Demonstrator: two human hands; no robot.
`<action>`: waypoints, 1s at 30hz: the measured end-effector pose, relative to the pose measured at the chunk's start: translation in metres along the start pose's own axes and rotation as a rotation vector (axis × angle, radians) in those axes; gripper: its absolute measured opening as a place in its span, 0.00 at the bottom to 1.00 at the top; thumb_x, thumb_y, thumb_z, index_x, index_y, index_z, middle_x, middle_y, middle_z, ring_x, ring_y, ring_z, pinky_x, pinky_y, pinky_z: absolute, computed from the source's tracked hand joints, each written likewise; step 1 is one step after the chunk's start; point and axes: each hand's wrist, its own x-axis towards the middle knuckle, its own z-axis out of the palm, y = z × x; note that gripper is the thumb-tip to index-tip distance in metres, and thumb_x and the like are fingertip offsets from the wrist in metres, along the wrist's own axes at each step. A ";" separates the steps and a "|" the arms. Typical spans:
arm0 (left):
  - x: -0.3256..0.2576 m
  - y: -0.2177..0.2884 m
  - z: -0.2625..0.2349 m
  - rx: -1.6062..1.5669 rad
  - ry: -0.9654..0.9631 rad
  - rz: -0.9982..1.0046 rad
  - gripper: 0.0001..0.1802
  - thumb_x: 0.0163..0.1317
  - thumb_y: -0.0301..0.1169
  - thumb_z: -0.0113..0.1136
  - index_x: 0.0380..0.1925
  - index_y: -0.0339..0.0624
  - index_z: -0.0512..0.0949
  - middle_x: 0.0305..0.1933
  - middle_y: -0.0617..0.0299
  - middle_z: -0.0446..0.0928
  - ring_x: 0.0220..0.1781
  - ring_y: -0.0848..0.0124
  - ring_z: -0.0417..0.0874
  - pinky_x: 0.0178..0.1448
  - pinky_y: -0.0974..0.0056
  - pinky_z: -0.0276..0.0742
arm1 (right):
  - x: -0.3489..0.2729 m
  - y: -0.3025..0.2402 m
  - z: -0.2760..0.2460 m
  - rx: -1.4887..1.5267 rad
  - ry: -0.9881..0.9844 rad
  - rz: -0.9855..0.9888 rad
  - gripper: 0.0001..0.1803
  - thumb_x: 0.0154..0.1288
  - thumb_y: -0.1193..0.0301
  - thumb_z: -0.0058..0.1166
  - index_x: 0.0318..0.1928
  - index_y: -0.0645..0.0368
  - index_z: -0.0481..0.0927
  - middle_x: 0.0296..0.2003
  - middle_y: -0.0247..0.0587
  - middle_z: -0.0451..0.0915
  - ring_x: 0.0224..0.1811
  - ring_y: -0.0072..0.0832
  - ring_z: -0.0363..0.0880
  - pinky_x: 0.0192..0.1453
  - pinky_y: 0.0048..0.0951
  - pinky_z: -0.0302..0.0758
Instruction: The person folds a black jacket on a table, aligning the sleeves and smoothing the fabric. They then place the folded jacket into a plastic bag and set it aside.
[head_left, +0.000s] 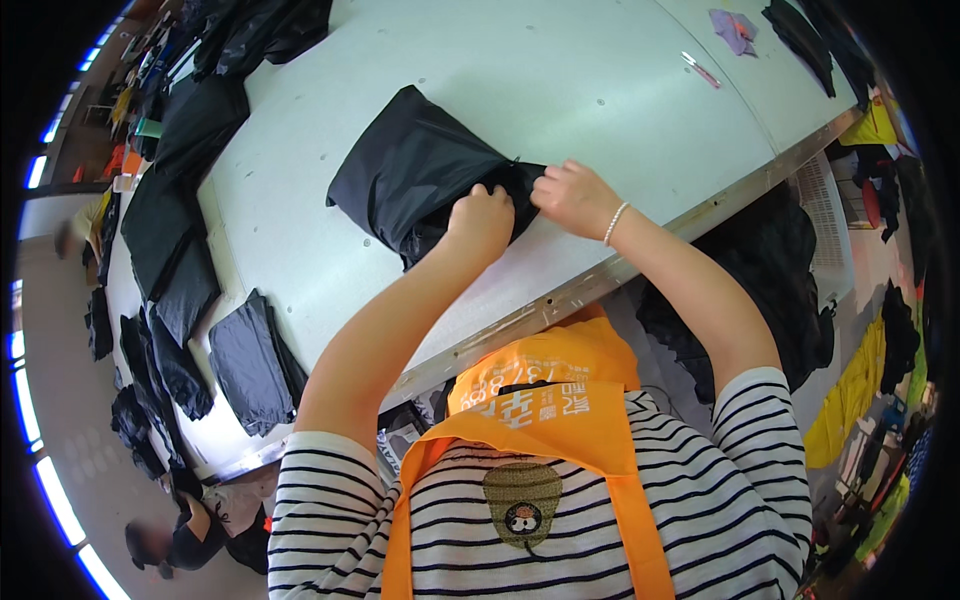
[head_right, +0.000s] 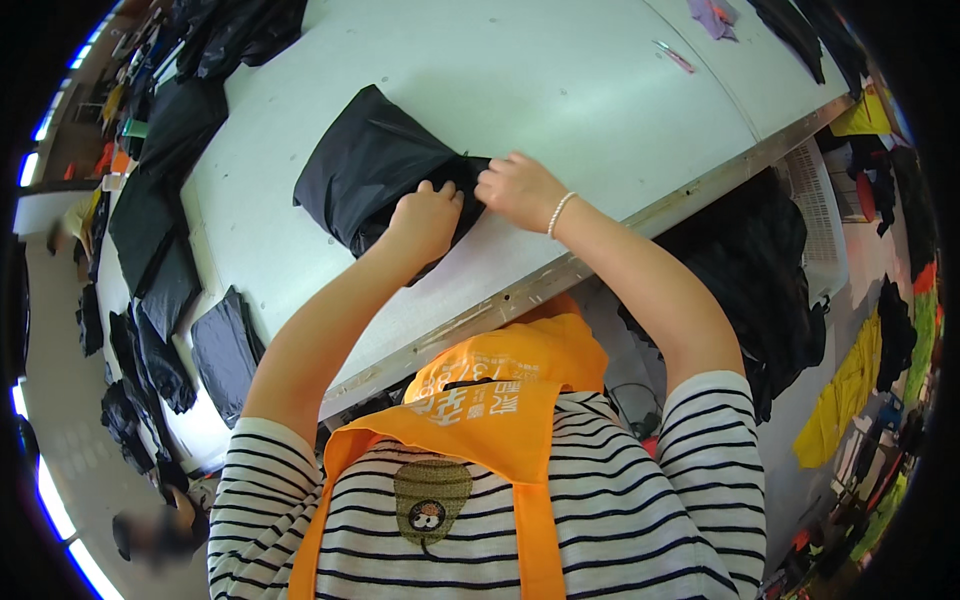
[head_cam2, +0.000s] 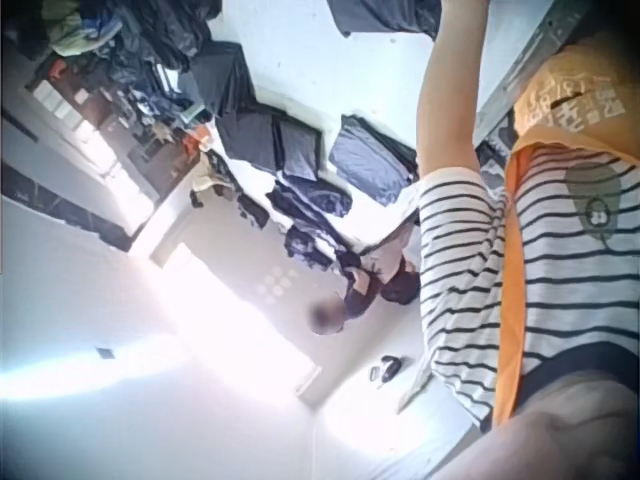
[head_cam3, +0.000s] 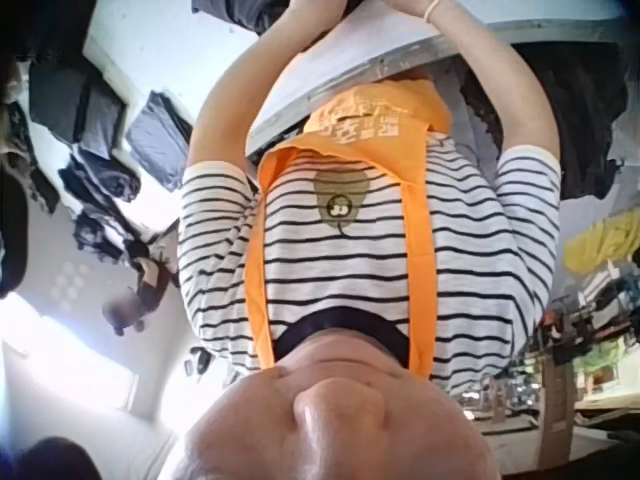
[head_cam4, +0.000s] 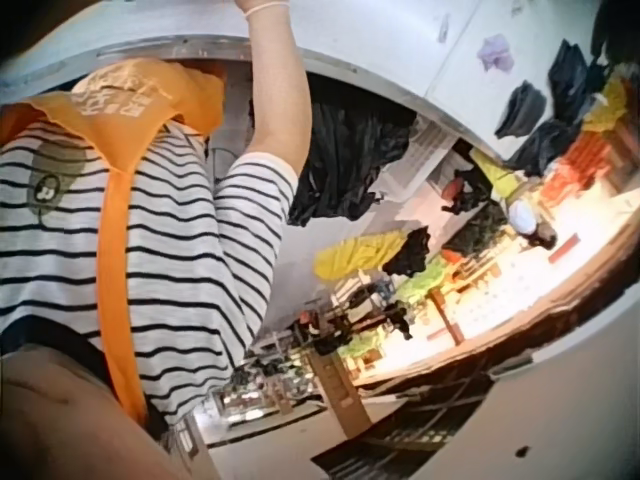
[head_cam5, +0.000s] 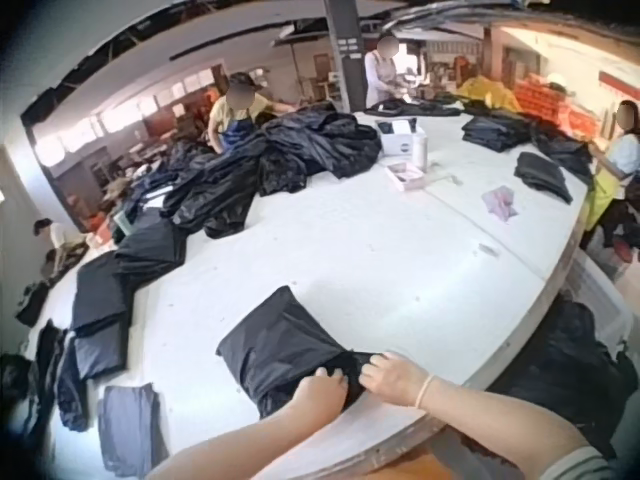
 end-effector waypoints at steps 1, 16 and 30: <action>0.010 -0.006 0.003 -0.038 -0.019 0.044 0.18 0.51 0.30 0.59 0.44 0.44 0.78 0.47 0.60 0.75 0.44 0.60 0.79 0.38 0.60 0.81 | 0.001 -0.005 -0.004 0.062 -0.059 -0.015 0.06 0.53 0.73 0.54 0.33 0.52 0.79 0.33 0.30 0.77 0.37 0.29 0.77 0.40 0.31 0.72; 0.053 0.000 0.033 -0.466 0.413 -0.171 0.24 0.46 0.31 0.59 0.46 0.37 0.75 0.63 0.53 0.66 0.55 0.53 0.71 0.54 0.54 0.76 | 0.014 -0.116 0.020 0.688 -0.156 0.374 0.06 0.58 0.71 0.53 0.30 0.59 0.82 0.37 0.44 0.77 0.39 0.42 0.80 0.42 0.42 0.76; 0.040 -0.019 -0.016 -0.716 0.028 -0.133 0.40 0.36 0.36 0.76 0.47 0.38 0.62 0.38 0.44 0.78 0.44 0.49 0.81 0.45 0.54 0.78 | -0.014 -0.073 -0.018 0.493 -0.257 0.380 0.05 0.57 0.69 0.55 0.28 0.56 0.81 0.38 0.40 0.77 0.38 0.39 0.80 0.40 0.40 0.76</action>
